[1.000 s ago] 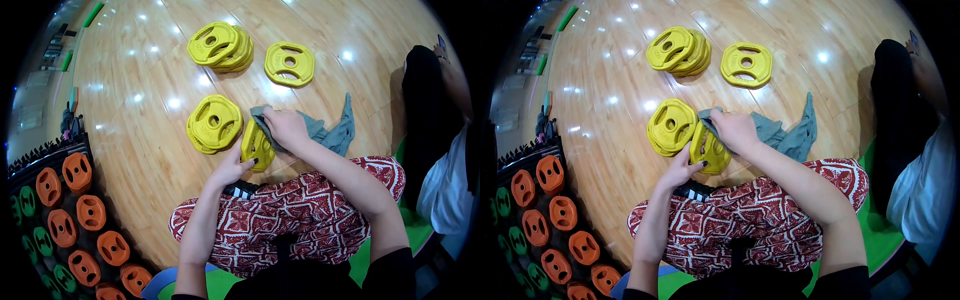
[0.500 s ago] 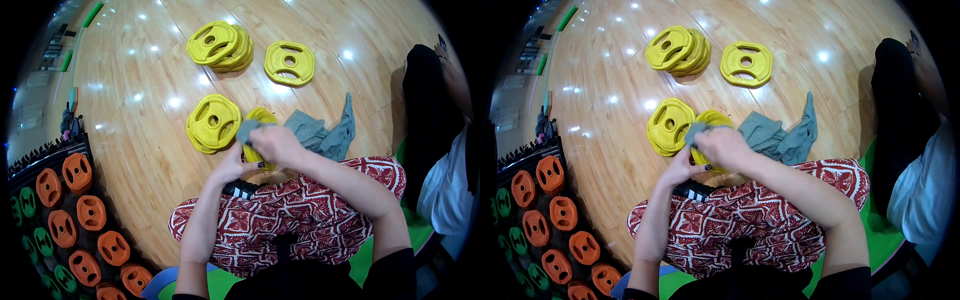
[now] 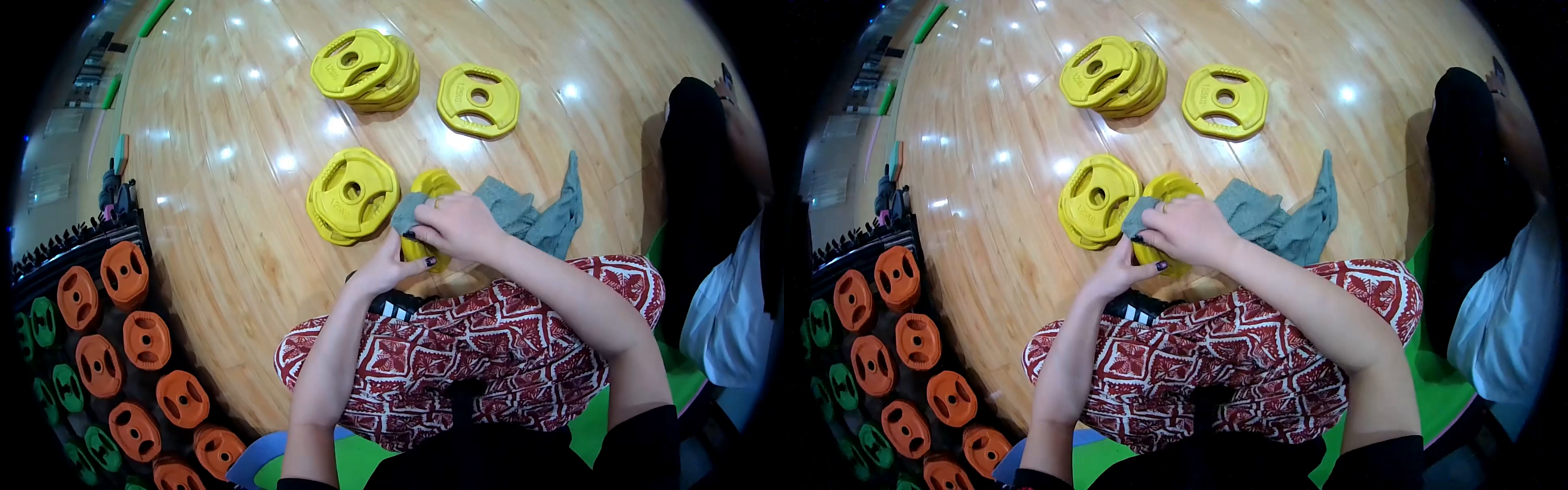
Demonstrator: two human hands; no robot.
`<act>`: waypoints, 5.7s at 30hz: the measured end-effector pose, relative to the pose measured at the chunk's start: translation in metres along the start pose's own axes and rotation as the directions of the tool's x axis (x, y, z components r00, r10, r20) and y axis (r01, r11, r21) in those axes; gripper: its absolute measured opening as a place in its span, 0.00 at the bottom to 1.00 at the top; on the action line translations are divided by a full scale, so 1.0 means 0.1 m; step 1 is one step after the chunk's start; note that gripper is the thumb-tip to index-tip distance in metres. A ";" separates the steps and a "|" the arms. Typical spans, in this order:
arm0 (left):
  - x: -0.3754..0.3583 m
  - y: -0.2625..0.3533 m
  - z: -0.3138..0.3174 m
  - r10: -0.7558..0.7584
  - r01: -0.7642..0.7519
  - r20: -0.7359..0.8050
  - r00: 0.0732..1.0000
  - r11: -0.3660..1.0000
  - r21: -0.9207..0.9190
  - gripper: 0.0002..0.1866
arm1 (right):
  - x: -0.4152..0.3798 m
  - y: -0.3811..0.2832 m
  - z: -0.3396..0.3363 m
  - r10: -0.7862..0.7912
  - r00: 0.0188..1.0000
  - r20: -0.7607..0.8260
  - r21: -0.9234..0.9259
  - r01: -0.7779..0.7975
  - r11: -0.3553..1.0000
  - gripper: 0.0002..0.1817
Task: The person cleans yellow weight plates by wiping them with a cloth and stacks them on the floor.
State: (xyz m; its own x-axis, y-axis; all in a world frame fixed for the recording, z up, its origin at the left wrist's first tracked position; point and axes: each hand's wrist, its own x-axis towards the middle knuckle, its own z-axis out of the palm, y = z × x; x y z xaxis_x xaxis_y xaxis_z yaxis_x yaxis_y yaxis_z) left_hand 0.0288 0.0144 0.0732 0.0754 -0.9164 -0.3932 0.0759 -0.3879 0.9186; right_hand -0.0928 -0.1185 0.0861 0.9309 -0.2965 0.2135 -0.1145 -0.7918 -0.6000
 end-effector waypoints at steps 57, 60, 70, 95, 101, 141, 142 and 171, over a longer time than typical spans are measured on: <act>-0.01 0.24 0.09 -0.078 0.079 0.016 0.997 0.994 -0.071 0.37 | 0.04 0.42 0.07 0.574 0.812 -0.106 -0.021 -0.579 0.815 0.09; 0.03 0.25 0.03 -0.241 0.237 -0.002 0.970 0.954 -0.182 0.26 | -0.01 0.40 0.10 0.609 0.793 -0.004 -0.013 -0.609 0.793 0.10; 0.08 0.11 0.03 -0.378 0.386 -0.110 0.919 0.920 0.069 0.09 | -0.03 0.25 0.15 0.407 0.903 0.138 -0.033 -0.406 0.913 0.11; 0.11 0.01 -0.23 -0.255 0.065 -0.416 0.873 0.905 -0.420 0.12 | 0.09 0.34 -0.07 0.634 0.767 -0.100 -0.004 -0.638 0.770 0.15; 0.08 0.10 -0.51 -0.308 -0.198 -0.629 0.713 0.773 -0.603 0.11 | 0.07 0.29 -0.01 0.583 0.811 -0.055 0.016 -0.583 0.812 0.13; 0.07 0.21 -0.06 -0.020 0.138 -0.183 0.983 0.740 0.659 0.21 | 0.38 1.05 -0.51 0.486 0.701 -0.522 0.283 -0.395 0.874 0.12; 0.07 0.20 -0.06 -0.006 0.128 -0.184 0.983 0.738 0.663 0.21 | 0.33 1.09 -0.47 0.442 0.819 -0.365 0.113 -0.432 0.895 0.14; 0.17 -0.01 -0.05 0.084 0.074 -0.186 0.979 0.702 0.709 0.16 | 0.41 1.35 -0.14 0.348 0.934 0.076 -0.620 -0.229 0.750 0.17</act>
State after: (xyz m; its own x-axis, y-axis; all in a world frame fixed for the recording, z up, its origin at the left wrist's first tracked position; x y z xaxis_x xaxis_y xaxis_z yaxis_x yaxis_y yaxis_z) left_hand 0.0350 -0.0001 0.0660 0.2652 -0.9114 -0.3148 -0.6458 -0.4103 0.6439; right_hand -0.0751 -0.2452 0.0249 0.8562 -0.5121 -0.0682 -0.5144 -0.8573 -0.0212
